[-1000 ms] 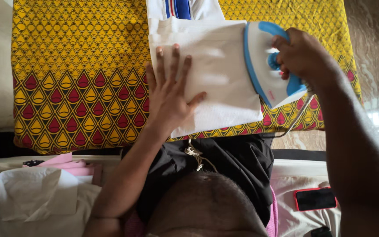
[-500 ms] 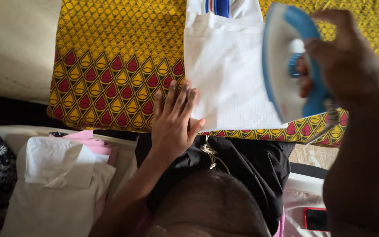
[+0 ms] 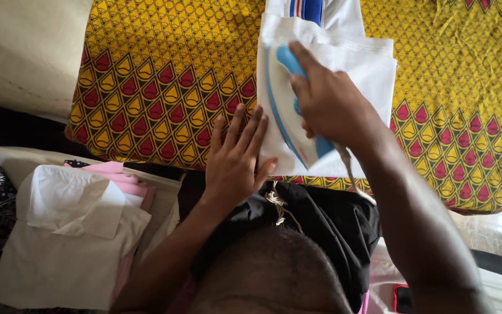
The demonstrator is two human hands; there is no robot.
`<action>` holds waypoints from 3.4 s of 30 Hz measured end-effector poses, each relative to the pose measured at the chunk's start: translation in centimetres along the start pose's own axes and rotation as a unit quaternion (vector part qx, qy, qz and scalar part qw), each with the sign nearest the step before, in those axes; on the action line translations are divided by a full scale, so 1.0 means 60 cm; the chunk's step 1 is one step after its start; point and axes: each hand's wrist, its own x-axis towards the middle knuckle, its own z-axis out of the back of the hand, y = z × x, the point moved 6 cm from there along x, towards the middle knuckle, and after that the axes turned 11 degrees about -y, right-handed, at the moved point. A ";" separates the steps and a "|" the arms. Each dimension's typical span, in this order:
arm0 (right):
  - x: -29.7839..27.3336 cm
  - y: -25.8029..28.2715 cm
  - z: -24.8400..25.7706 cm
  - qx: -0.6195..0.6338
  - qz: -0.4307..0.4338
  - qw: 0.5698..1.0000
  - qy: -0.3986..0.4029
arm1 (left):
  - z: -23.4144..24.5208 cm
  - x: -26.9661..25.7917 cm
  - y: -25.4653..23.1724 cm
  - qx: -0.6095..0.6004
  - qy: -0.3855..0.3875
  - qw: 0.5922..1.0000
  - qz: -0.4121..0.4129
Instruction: The person irons a white t-shirt on a patterned bedsheet, repeatedly folding and pressing different sections of the garment. The person uses a blue and white iron to smooth the fabric and folds the shirt into a compact stack.
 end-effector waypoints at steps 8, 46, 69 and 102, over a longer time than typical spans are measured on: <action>-0.059 0.008 0.010 0.010 -0.082 0.997 0.009 | 0.003 -0.009 0.006 -0.043 -0.039 0.998 -0.005; -0.158 -0.167 0.159 0.017 -0.161 0.966 -0.200 | -0.081 0.060 0.010 0.067 0.101 0.990 0.074; 0.016 -0.114 0.121 0.059 -0.036 0.992 -0.109 | -0.079 0.060 0.003 0.072 0.044 0.995 0.047; 0.306 -0.173 0.148 -0.128 -0.057 0.988 -0.068 | -0.252 0.378 0.108 0.013 0.093 0.996 0.006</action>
